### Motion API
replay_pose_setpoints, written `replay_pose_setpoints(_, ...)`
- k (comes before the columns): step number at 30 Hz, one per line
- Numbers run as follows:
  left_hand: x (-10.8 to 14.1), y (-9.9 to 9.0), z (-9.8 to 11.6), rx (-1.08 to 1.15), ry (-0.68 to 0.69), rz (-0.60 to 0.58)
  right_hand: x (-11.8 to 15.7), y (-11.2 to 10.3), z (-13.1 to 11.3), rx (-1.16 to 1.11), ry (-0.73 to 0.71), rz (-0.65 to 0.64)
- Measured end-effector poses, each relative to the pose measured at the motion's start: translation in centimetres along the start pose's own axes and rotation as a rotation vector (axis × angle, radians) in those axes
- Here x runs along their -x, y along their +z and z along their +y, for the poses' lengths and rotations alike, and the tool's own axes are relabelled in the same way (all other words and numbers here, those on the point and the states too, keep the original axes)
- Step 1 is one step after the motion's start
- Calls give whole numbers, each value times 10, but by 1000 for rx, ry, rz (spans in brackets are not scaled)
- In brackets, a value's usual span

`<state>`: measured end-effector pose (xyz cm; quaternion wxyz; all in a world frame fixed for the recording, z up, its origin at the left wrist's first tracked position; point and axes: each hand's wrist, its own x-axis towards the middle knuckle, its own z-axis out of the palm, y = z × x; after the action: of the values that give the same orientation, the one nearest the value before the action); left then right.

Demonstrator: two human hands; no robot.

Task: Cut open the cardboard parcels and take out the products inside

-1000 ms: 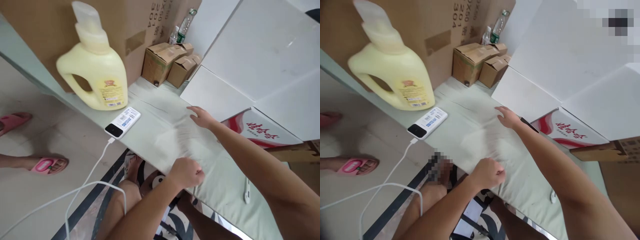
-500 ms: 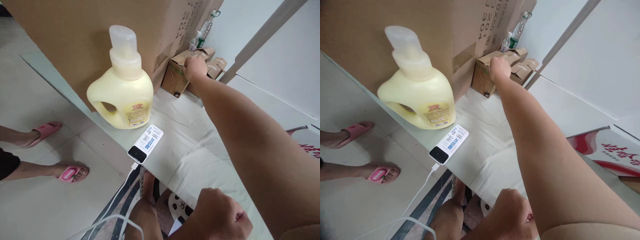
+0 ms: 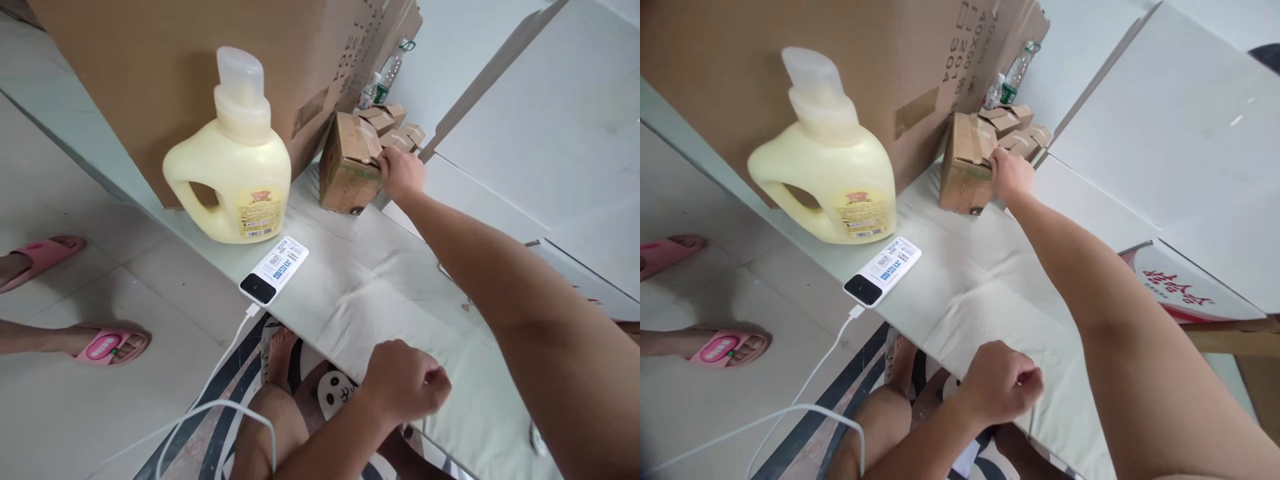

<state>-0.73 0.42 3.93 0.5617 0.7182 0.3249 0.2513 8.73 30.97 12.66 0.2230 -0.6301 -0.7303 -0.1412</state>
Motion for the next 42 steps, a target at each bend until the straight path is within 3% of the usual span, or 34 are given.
replay_pose_setpoints(4,-2,-2,0,61,58,266,87,-50,44,8,-30,6)
replay_pose_setpoints(8,-7,-10,-7,29,174,801,216,-113,76,-77,-43,139)
replay_pose_setpoints(10,-11,-12,-13,16,255,998,289,-139,83,-119,-12,253)
replay_pose_setpoints(12,-17,-9,-20,7,311,1034,358,-159,85,-207,7,310)
replay_pose_setpoints(14,-25,-1,-25,-3,340,948,417,-172,88,-285,58,349)
replay_pose_setpoints(16,-32,10,-28,-8,377,822,460,-178,98,-317,147,423)
replay_pose_setpoints(18,-40,21,-29,-7,426,728,486,-179,116,-213,383,473)
replay_pose_setpoints(19,-44,25,-29,-6,445,701,494,-177,128,-137,541,447)
replay_pose_setpoints(21,-51,30,-29,2,463,671,503,-169,155,-30,802,264)
replay_pose_setpoints(23,-58,33,-30,12,472,658,508,-160,179,-1,907,5)
replay_pose_setpoints(25,-63,35,-31,28,487,647,512,-155,198,47,939,-171)
replay_pose_setpoints(30,-68,39,-27,55,491,588,526,-168,223,163,1214,-302)
replay_pose_setpoints(32,-67,41,-24,33,471,559,529,-177,222,8,1312,-218)
replay_pose_setpoints(34,-66,44,-20,2,457,549,526,-188,212,-324,1295,17)
replay_pose_setpoints(36,-66,47,-19,-32,452,566,513,-202,194,-651,1104,278)
replay_pose_setpoints(38,-67,49,-18,-57,454,594,488,-218,170,-814,842,438)
replay_pose_setpoints(40,-69,51,-18,-64,462,613,452,-234,142,-851,658,489)
replay_pose_setpoints(42,-70,52,-18,-49,479,613,411,-243,114,-854,587,451)
